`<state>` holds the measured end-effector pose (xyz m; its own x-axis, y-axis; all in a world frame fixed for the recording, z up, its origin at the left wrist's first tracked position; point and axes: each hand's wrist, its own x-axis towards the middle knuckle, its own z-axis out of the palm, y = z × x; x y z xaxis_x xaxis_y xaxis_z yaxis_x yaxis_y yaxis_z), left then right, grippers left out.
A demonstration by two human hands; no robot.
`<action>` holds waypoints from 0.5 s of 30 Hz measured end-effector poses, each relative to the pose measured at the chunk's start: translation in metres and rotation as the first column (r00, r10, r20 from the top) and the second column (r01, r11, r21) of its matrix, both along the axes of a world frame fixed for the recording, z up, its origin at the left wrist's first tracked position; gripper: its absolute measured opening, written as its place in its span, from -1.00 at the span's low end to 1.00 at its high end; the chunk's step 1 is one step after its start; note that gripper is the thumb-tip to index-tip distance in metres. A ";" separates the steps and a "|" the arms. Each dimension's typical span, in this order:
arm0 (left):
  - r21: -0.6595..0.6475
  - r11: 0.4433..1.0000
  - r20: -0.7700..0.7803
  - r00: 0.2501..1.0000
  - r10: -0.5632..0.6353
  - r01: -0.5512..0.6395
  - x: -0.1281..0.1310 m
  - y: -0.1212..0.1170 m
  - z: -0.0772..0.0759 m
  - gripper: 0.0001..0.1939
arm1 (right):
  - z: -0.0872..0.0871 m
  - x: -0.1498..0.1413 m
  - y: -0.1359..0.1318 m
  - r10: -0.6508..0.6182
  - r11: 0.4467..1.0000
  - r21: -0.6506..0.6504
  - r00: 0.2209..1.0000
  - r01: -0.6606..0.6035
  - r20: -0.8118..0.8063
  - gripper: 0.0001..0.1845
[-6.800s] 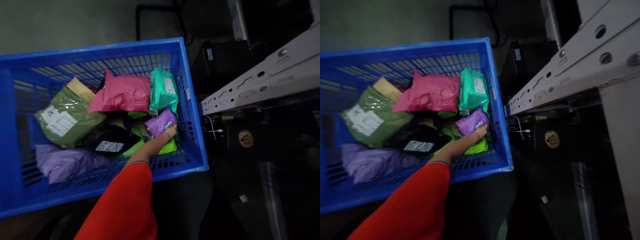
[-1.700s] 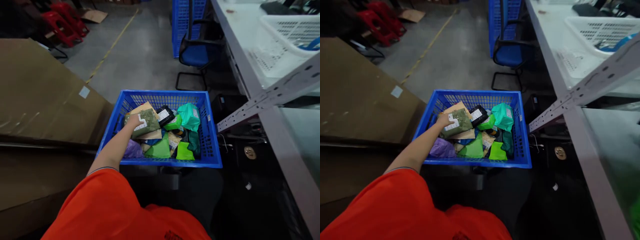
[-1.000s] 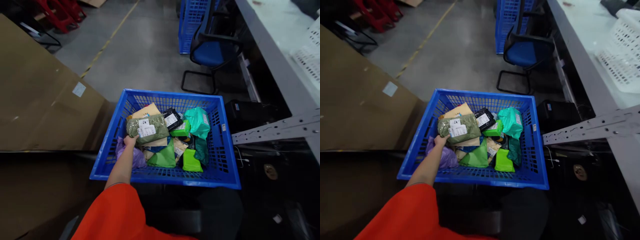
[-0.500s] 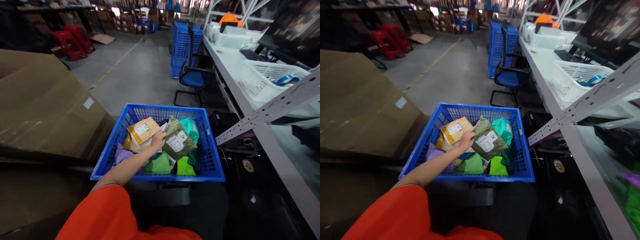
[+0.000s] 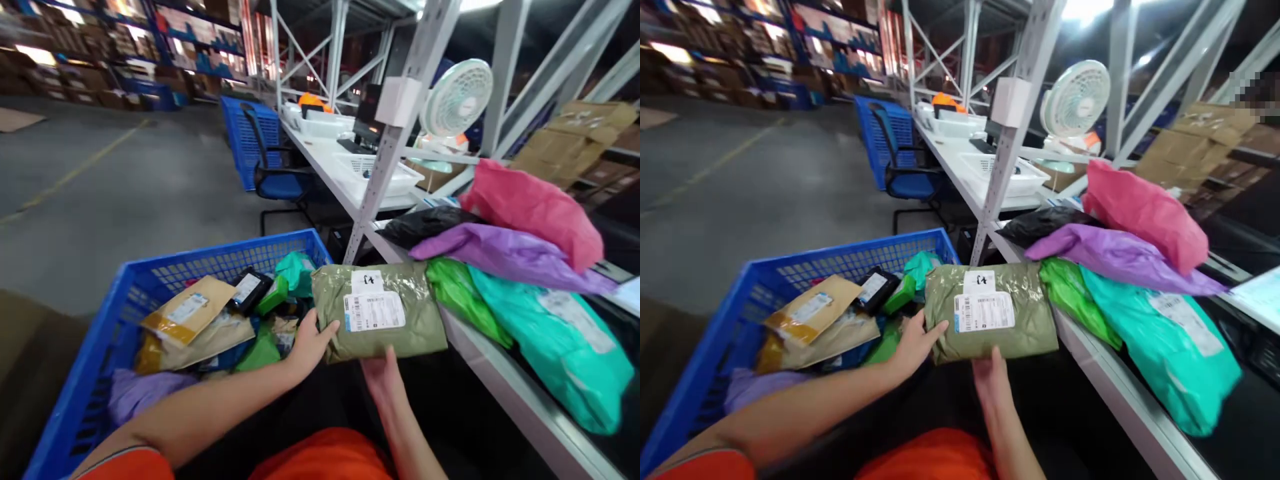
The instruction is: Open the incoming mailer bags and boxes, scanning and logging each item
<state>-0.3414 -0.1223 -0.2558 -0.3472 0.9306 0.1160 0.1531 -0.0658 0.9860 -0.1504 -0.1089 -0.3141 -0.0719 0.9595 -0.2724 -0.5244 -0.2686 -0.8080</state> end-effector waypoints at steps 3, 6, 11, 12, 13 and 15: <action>-0.039 0.998 0.047 0.998 -0.048 0.050 0.026 -0.031 -0.005 -0.45 | 0.012 0.003 -0.003 -0.136 0.989 -0.072 0.988 0.131 -0.072 -0.17; -0.139 0.981 0.134 0.984 -0.115 0.134 0.036 -0.046 -0.008 -0.36 | 0.018 0.028 -0.013 -0.238 0.967 -0.125 0.964 0.224 -0.120 -0.04; -0.330 0.939 0.103 0.992 -0.066 0.097 0.030 -0.035 -0.023 -0.21 | 0.017 0.053 -0.028 -0.308 0.945 -0.134 0.949 0.298 -0.063 0.04; -0.359 0.929 0.070 0.995 -0.069 0.089 0.029 -0.030 -0.026 -0.20 | 0.017 0.055 -0.030 -0.316 0.944 -0.125 0.947 0.306 -0.062 0.06; -0.385 0.919 0.027 0.996 -0.082 0.086 0.029 -0.026 -0.029 -0.20 | 0.017 0.056 -0.032 -0.319 0.944 -0.110 0.945 0.311 -0.068 0.08; -0.425 0.900 -0.080 0.987 -0.140 0.093 0.029 -0.019 -0.030 -0.26 | 0.016 0.058 -0.036 -0.311 0.949 -0.081 0.946 0.304 -0.097 0.08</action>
